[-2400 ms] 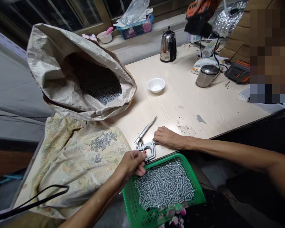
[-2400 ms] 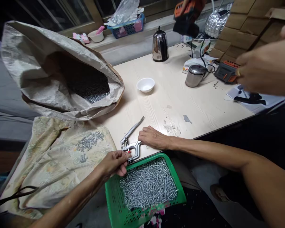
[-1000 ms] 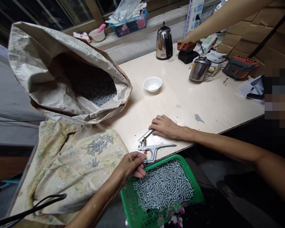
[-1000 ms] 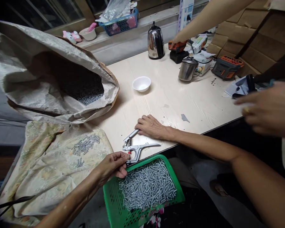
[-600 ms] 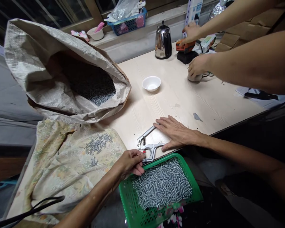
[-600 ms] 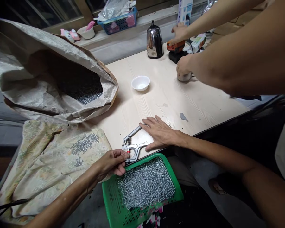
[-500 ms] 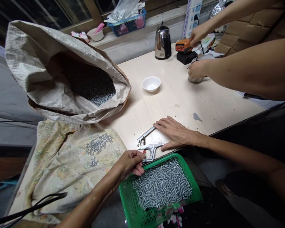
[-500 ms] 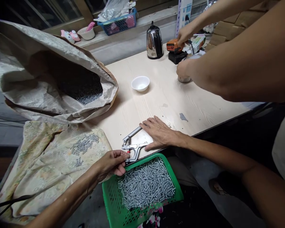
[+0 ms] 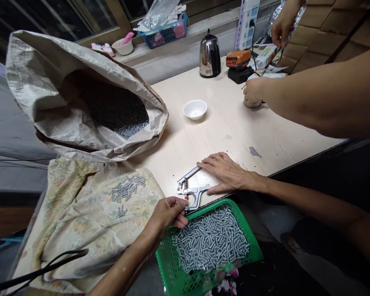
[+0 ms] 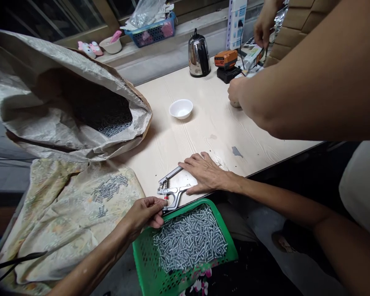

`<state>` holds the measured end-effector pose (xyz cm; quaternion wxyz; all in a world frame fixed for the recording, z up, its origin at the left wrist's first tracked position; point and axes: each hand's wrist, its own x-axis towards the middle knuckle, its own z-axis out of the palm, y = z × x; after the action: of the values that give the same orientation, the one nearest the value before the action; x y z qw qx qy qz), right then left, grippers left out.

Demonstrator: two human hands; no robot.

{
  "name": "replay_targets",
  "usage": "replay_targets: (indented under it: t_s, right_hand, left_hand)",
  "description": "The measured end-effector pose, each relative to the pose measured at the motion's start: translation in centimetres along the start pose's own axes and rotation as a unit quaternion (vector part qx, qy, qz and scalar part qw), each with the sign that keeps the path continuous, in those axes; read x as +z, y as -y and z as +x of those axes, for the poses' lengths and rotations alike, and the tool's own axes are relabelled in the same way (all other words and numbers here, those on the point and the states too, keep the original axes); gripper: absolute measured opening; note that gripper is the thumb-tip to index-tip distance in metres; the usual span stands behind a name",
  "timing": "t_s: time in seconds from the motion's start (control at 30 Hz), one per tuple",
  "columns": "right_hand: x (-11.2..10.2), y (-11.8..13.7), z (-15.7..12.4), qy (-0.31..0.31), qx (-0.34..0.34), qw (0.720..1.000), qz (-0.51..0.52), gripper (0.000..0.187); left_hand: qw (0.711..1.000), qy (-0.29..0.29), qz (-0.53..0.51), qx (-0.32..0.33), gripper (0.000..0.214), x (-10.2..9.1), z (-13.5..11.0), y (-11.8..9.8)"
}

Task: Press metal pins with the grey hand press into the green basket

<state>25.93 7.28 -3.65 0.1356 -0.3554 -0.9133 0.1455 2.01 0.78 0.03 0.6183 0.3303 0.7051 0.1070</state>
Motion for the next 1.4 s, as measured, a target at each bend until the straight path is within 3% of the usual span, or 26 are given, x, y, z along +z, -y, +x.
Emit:
replay_targets:
  t_s: [0.23,0.43,0.63,0.9,1.13,1.4]
  right_hand:
    - [-0.1,-0.3,0.0,-0.011,-0.016,1.0,0.002,0.066]
    - [0.6,-1.3,2.7,-0.038,0.051,0.997,-0.047,0.023]
    - [1.1,-1.6,3.9,-0.1,0.005,0.992,-0.081,0.023]
    - [2.1,-1.9,2.9,-0.067,0.012,0.995,-0.077,0.021]
    - [2.2,-1.7,3.3,-0.089,0.022,0.994,-0.064,0.022]
    - [1.9,-1.5,3.0,-0.047,0.009,0.996,-0.073,0.023]
  left_hand:
    - [1.0,0.022,-0.019,-0.008,0.032,-0.1,0.0,-0.2]
    - [0.999,0.023,-0.023,-0.012,0.04,-0.4,0.2,0.1]
    - [0.999,0.022,-0.029,-0.001,0.043,-0.8,0.3,1.1]
    - [0.999,0.016,-0.039,-0.005,0.039,-0.6,0.4,1.0]
    - [0.999,0.032,-0.027,-0.01,0.035,-0.6,0.4,0.5]
    - [0.999,0.033,-0.024,-0.01,0.039,-0.6,0.3,0.4]
